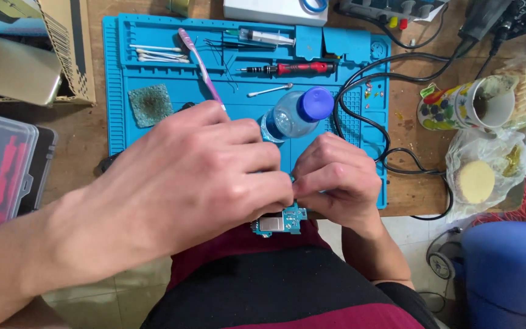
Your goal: Repairing a mobile phone motherboard by connecting wires and securing components with rubber bands on a specialized workbench.
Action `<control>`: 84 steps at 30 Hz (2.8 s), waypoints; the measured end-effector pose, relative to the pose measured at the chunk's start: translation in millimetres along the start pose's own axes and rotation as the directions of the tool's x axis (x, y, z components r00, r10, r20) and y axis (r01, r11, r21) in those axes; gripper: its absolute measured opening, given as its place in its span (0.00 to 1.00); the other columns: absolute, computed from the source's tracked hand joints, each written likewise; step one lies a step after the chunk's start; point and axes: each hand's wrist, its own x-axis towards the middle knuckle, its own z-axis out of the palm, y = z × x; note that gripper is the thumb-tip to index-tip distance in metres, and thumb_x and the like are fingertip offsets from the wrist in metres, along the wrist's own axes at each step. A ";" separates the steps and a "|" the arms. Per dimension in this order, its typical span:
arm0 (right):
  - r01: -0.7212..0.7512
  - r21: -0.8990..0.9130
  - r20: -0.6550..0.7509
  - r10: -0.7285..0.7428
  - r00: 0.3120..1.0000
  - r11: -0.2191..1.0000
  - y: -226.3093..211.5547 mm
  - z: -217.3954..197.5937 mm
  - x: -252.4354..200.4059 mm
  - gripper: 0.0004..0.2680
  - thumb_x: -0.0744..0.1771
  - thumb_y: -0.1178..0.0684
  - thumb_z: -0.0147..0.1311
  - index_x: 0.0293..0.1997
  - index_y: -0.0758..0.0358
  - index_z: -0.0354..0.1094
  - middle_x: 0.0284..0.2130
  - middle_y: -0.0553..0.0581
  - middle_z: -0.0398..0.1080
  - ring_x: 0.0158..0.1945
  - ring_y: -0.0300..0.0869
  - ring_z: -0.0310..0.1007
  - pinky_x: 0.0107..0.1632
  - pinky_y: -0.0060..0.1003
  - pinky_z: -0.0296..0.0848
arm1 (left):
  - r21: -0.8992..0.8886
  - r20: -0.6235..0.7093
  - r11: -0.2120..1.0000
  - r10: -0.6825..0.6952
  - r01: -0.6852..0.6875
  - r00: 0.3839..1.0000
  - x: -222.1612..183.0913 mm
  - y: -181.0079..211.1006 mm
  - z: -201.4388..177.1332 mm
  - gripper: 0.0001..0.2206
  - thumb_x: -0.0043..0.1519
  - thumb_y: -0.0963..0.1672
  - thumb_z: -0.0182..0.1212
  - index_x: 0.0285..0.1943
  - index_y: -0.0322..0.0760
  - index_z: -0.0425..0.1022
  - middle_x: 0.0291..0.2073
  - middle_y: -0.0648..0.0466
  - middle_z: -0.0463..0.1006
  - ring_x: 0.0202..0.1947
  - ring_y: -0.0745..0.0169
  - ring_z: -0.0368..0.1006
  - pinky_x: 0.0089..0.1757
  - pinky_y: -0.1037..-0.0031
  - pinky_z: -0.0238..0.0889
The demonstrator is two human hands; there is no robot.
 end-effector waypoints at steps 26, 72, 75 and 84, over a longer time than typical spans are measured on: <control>-0.170 0.337 -0.147 0.229 0.962 0.926 -2.9 8.0 -10.6 0.05 0.65 0.53 0.57 0.35 0.54 0.62 0.33 0.52 0.63 0.33 0.37 0.64 0.38 0.29 0.65 | -0.534 0.262 0.794 -0.173 0.292 0.949 4.4 -26.2 -18.9 0.06 0.57 0.48 0.52 0.35 0.48 0.73 0.30 0.64 0.76 0.29 0.65 0.69 0.31 0.69 0.58; -0.168 0.146 -0.161 0.191 0.968 0.975 -20.5 3.7 -2.7 0.09 0.62 0.58 0.53 0.26 0.57 0.51 0.28 0.61 0.68 0.28 0.43 0.66 0.34 0.33 0.63 | -0.283 -0.039 0.943 -0.192 0.173 0.981 16.9 5.1 -5.3 0.08 0.55 0.46 0.63 0.33 0.44 0.68 0.25 0.61 0.72 0.29 0.61 0.69 0.45 0.63 0.52; -0.182 0.196 -0.150 0.213 0.966 0.964 -20.1 2.3 -4.0 0.09 0.62 0.59 0.53 0.26 0.57 0.53 0.30 0.59 0.68 0.30 0.43 0.67 0.35 0.33 0.64 | -0.186 -0.084 0.972 -0.160 0.142 0.984 16.8 4.5 -2.8 0.07 0.54 0.45 0.62 0.32 0.42 0.69 0.24 0.59 0.72 0.29 0.59 0.69 0.46 0.61 0.55; -0.253 0.363 -0.183 0.335 0.924 0.897 -18.3 -1.8 -10.7 0.10 0.64 0.55 0.55 0.29 0.56 0.51 0.32 0.63 0.68 0.24 0.39 0.65 0.30 0.28 0.66 | -0.266 -0.061 0.943 -0.223 0.200 0.973 15.7 0.6 -2.8 0.04 0.53 0.43 0.59 0.28 0.45 0.68 0.22 0.64 0.73 0.30 0.62 0.70 0.48 0.62 0.51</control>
